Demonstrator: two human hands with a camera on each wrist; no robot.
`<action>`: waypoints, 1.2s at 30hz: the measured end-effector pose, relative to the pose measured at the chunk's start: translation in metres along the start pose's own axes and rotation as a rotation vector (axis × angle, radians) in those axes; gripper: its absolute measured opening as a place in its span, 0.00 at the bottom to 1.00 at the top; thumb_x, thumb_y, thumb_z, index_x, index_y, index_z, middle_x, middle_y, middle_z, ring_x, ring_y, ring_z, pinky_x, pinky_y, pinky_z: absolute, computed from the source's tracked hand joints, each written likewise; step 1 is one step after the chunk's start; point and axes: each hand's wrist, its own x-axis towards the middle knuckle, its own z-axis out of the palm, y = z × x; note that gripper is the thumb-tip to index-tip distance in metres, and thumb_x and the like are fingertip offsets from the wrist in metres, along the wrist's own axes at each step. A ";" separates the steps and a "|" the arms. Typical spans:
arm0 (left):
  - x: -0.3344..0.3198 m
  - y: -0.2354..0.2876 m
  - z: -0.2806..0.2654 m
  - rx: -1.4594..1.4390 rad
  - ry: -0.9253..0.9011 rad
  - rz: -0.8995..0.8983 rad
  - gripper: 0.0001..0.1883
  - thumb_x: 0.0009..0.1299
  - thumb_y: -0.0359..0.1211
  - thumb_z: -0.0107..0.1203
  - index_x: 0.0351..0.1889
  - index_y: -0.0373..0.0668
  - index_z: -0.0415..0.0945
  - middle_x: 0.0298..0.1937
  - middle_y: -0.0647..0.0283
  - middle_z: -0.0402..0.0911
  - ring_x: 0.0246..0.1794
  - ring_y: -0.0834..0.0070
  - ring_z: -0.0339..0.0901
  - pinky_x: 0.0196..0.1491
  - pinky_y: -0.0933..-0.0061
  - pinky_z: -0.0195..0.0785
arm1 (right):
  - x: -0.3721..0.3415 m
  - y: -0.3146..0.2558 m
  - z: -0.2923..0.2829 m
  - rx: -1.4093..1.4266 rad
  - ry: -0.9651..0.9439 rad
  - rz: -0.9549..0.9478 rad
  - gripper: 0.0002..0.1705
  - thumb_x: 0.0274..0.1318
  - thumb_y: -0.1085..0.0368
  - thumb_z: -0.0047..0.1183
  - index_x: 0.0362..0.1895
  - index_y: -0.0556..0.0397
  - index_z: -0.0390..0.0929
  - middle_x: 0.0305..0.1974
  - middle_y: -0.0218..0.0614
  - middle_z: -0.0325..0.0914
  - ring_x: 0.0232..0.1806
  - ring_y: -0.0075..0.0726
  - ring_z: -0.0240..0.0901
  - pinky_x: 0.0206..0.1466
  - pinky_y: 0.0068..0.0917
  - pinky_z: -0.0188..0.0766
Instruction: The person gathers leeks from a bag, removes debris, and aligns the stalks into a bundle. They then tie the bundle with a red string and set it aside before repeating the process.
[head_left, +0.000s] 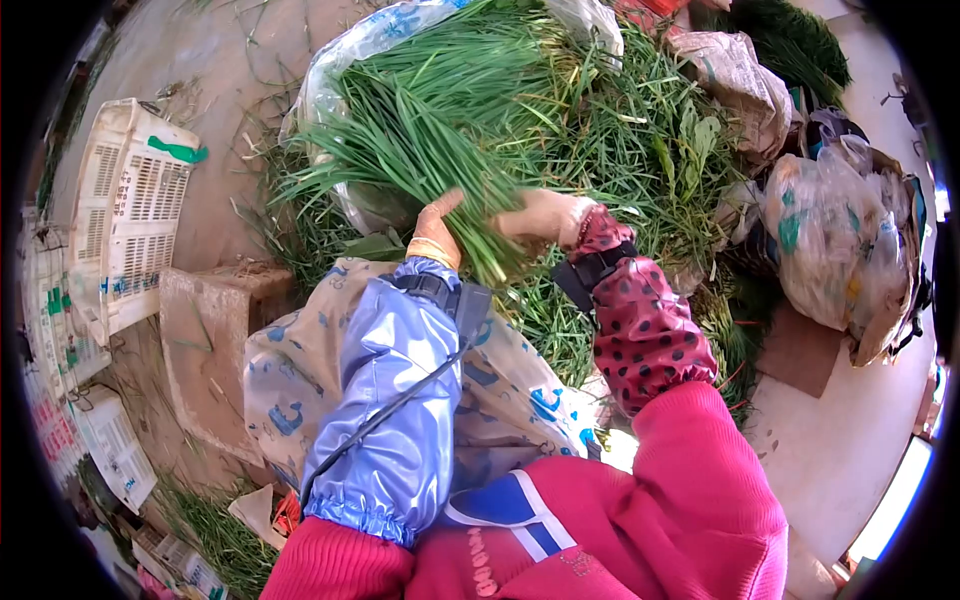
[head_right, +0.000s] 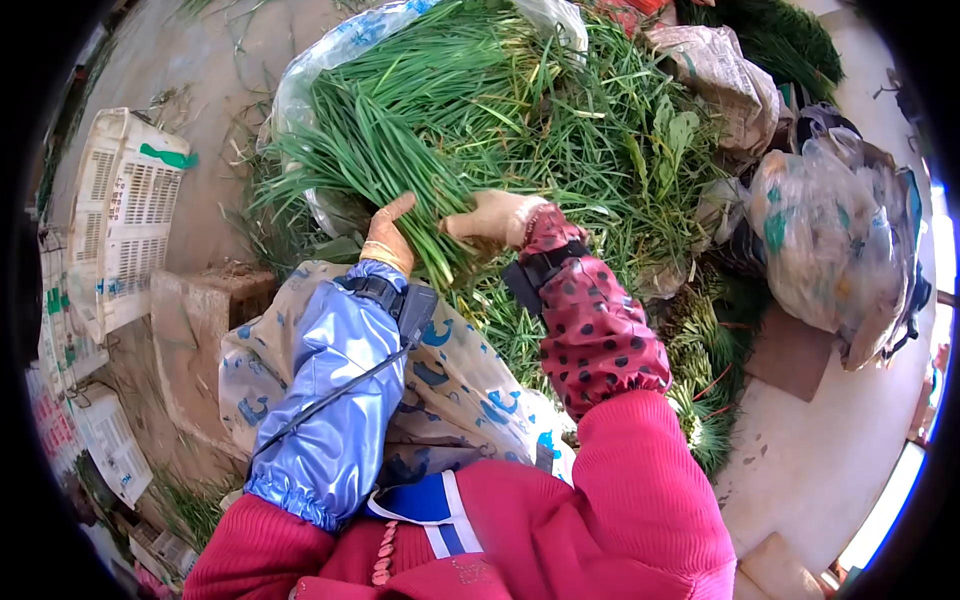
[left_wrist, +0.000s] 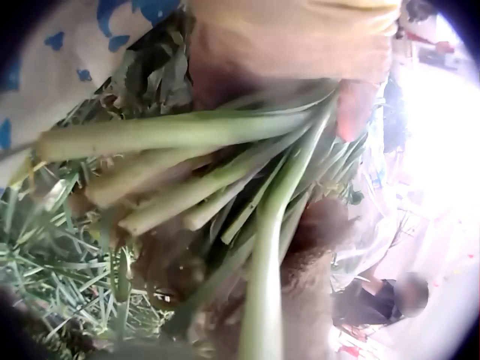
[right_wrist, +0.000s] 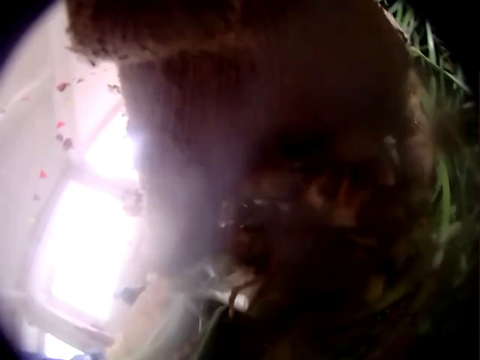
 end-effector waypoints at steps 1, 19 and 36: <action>0.000 -0.002 -0.001 0.050 -0.049 0.001 0.26 0.65 0.47 0.62 0.55 0.39 0.77 0.54 0.55 0.81 0.50 0.56 0.77 0.56 0.57 0.71 | -0.009 -0.014 0.000 0.019 -0.013 -0.021 0.38 0.52 0.44 0.59 0.58 0.60 0.73 0.40 0.38 0.82 0.38 0.30 0.76 0.40 0.29 0.74; 0.010 0.003 -0.002 -0.052 0.037 0.023 0.18 0.64 0.31 0.67 0.50 0.40 0.78 0.49 0.58 0.82 0.46 0.59 0.80 0.52 0.52 0.77 | 0.003 -0.009 0.006 0.815 0.250 -0.293 0.29 0.48 0.67 0.65 0.55 0.64 0.74 0.43 0.39 0.82 0.40 0.34 0.79 0.45 0.31 0.76; 0.018 0.027 -0.013 -0.343 0.072 0.161 0.08 0.62 0.26 0.64 0.37 0.37 0.77 0.43 0.55 0.83 0.43 0.60 0.81 0.50 0.45 0.78 | 0.032 0.002 0.020 0.434 0.946 0.053 0.35 0.42 0.65 0.68 0.57 0.58 0.69 0.46 0.48 0.81 0.47 0.47 0.80 0.53 0.35 0.74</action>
